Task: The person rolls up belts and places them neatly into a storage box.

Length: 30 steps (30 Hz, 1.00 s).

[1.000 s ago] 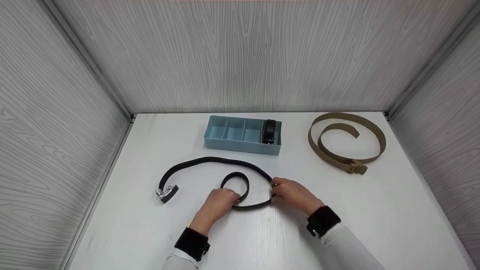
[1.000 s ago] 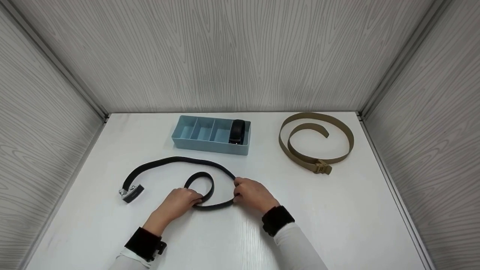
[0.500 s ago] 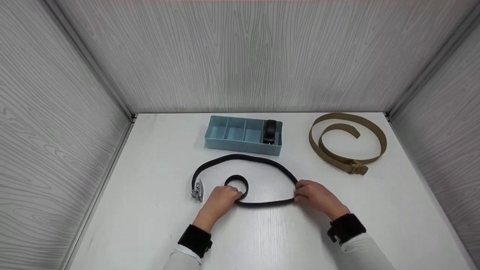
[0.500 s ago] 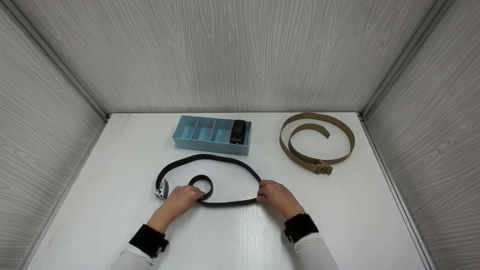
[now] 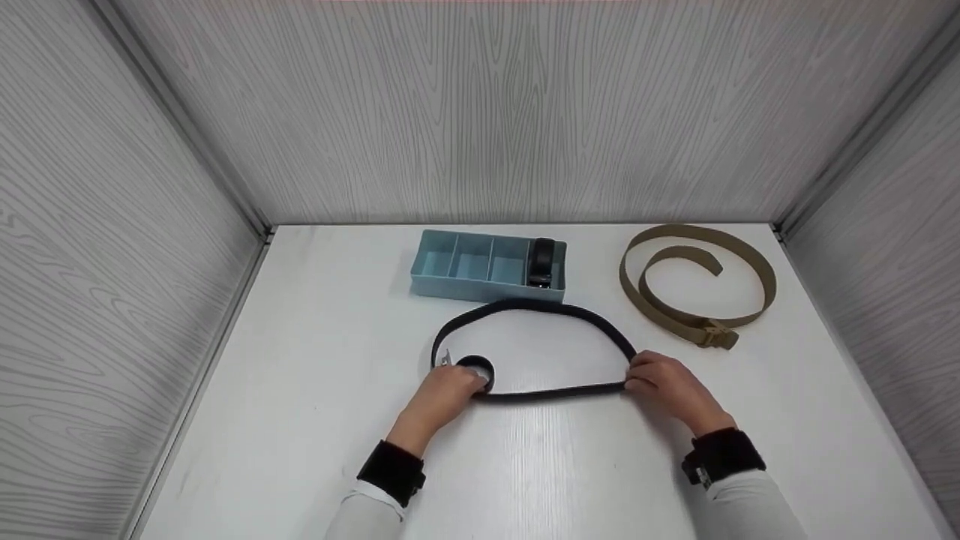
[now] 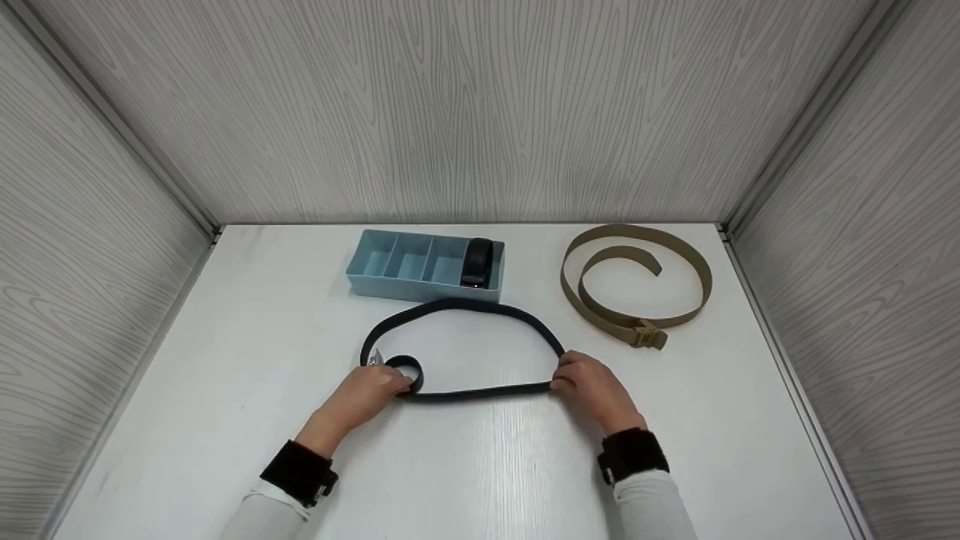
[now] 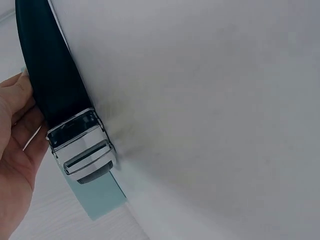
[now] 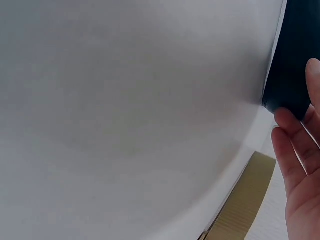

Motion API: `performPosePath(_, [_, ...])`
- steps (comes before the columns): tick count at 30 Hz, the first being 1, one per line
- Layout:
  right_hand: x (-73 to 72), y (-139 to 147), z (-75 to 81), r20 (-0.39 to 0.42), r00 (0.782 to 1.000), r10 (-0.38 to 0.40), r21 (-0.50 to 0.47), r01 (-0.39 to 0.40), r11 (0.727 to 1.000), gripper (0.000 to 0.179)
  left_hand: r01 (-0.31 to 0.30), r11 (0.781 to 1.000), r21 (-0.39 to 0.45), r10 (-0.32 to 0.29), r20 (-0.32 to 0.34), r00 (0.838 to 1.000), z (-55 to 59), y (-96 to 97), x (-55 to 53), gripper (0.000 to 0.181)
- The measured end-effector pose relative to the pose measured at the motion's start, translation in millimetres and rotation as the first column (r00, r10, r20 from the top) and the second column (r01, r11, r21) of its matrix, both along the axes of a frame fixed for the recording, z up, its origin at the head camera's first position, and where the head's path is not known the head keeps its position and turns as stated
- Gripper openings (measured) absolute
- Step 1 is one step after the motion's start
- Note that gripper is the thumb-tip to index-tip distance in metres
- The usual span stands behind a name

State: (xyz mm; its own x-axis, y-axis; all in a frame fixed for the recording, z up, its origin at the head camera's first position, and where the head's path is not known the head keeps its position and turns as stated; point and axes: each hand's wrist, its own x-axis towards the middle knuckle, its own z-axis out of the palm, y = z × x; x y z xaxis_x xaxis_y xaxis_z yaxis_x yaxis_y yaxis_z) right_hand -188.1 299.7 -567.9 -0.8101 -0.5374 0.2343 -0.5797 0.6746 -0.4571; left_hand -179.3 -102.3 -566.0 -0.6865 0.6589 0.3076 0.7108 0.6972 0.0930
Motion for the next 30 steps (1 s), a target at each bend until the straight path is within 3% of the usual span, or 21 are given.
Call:
performPosePath(13, [-4.7, 7, 0.2, 0.070, 0.988, -0.139, 0.010, 0.139, 0.990, 0.006, -0.016, 1.000, 0.002, 0.015, 0.038, 0.999, -2.7, 2.0, -2.4, 0.017])
performPosePath(18, [-4.8, 1, 1.1, 0.066, 0.976, -0.207, 0.041, 0.205, 0.978, 0.004, -0.004, 1.000, 0.003, 0.004, 0.018, 1.000, -4.8, 1.7, 2.0, 0.016])
performPosePath(23, [-4.1, -5, 1.1, 0.051, 0.958, -0.281, 0.081, 0.276, 0.958, 0.004, -0.012, 1.000, -0.026, 0.013, 0.057, 0.998, -6.9, 0.9, 6.5, 0.005])
performPosePath(26, [-3.9, -8, 1.2, 0.018, 0.962, -0.272, 0.096, 0.269, 0.958, 0.003, -0.020, 0.999, -0.036, 0.022, 0.073, 0.997, -7.9, 0.8, 7.0, 0.013])
performPosePath(30, [-4.3, -12, 1.4, -0.087, 0.975, -0.206, 0.109, 0.215, 0.971, 0.006, 0.003, 1.000, -0.030, -0.003, 0.025, 1.000, -8.3, 2.1, 6.0, 0.012])
